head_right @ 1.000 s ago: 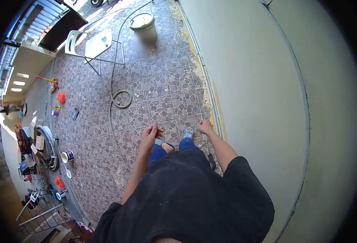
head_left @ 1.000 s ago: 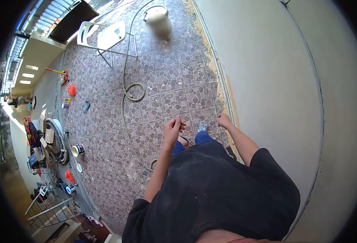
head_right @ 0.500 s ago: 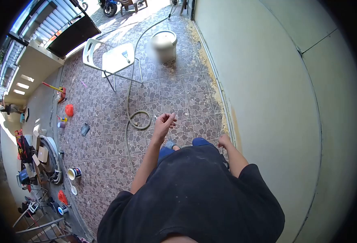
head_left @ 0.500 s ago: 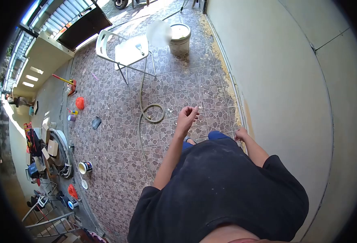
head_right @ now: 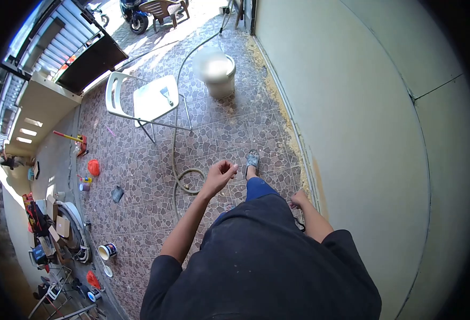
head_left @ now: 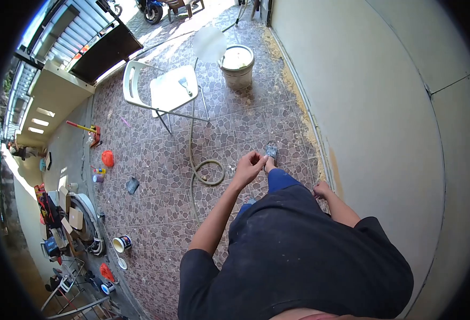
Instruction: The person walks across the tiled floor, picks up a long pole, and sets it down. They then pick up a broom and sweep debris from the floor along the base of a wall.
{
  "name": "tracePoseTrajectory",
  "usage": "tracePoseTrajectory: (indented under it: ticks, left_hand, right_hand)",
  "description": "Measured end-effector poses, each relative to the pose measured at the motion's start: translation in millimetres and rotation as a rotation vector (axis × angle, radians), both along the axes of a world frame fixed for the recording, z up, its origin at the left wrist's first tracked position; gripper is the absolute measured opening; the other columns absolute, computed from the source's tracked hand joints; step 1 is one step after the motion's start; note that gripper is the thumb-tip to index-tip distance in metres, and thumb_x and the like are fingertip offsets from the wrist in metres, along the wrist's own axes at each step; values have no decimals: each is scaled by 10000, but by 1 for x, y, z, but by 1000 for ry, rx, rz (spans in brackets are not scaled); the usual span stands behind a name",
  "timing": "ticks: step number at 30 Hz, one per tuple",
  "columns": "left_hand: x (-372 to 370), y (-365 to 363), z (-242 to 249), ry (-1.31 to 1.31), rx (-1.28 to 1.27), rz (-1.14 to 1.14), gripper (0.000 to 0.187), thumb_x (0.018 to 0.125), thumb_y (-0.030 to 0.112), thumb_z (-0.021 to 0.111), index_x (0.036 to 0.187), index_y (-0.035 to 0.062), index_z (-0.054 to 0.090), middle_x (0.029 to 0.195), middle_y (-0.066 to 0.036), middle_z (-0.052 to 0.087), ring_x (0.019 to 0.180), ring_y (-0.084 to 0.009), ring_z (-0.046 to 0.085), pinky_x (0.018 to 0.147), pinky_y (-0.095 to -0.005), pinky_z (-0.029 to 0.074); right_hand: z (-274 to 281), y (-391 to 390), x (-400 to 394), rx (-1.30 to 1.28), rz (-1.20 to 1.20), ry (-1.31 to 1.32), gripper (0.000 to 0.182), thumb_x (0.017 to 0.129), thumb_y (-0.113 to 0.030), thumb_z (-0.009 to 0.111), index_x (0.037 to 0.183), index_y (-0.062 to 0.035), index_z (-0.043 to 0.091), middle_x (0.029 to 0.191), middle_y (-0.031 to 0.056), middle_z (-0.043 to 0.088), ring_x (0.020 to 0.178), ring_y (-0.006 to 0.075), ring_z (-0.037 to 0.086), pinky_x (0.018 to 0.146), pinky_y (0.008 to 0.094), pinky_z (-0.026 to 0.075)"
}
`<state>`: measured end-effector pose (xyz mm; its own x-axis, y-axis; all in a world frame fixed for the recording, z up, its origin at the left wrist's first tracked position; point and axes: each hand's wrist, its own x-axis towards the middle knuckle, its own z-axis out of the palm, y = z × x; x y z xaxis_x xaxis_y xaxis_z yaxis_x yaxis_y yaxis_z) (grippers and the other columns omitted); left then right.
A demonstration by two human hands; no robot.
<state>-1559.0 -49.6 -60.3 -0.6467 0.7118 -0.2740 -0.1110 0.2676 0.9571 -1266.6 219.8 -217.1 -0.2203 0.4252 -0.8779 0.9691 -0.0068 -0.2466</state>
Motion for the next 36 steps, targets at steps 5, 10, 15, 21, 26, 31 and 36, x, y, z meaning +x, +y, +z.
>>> tracePoseTrajectory:
  ticks: [5, 10, 15, 21, 26, 31, 36]
  left_hand:
    - [-61, 52, 11, -137, 59, 95, 245, 962, 263, 663, 899, 30, 622, 786, -7, 659, 693, -56, 580, 639, -223, 470]
    - [-124, 104, 27, -245, -28, 177, 249, 960, 265, 664, 892, 28, 627, 778, -8, 651, 682, -57, 579, 639, -225, 479]
    - [-192, 148, 6, -234, -66, 162, 242, 962, 279, 658, 974, 38, 636, 828, -18, 666, 716, -66, 588, 656, -225, 471]
    - [-265, 161, -16, -229, -52, 193, 214, 943, 224, 680, 997, 22, 634, 813, -15, 644, 724, -79, 597, 668, -235, 487]
    - [-366, 157, -44, -247, 16, 155, 211, 928, 223, 680, 965, 18, 650, 776, -21, 651, 690, -89, 617, 648, -249, 507]
    - [-462, 164, -42, -155, -43, 122, 223, 925, 224, 688, 985, 14, 644, 833, -21, 639, 716, -88, 601, 652, -247, 507]
    - [-525, 166, -39, -131, -34, 86, 222, 921, 224, 692, 971, 13, 647, 816, -19, 636, 709, -85, 595, 652, -243, 505]
  right_hand:
    - [-25, 39, -86, -61, -7, 52, 145, 882, -89, 538, 852, -22, 663, 706, 120, 685, 578, 215, 689, 423, 310, 478]
    - [-33, 97, -159, -71, -18, 43, 141, 891, -91, 547, 835, -22, 657, 681, 121, 676, 549, 205, 673, 418, 310, 479]
    - [-22, 175, -255, -20, 132, 49, 163, 908, -93, 539, 836, -16, 663, 688, 126, 695, 549, 208, 689, 415, 313, 484]
    - [-52, 220, -357, 135, 297, 84, 183, 896, -82, 516, 846, -16, 679, 681, 123, 700, 562, 191, 699, 429, 325, 504]
    - [-13, 192, -466, 133, 135, 156, 174, 880, -75, 529, 875, -19, 693, 692, 135, 700, 577, 206, 702, 477, 333, 535]
    - [6, 178, -535, 367, 282, 194, 141, 830, -97, 588, 832, -18, 705, 688, 139, 697, 577, 226, 688, 565, 364, 551]
    - [14, 174, -575, 566, 233, 195, 160, 787, -178, 625, 790, -45, 714, 706, 194, 691, 728, 308, 711, 686, 398, 555]
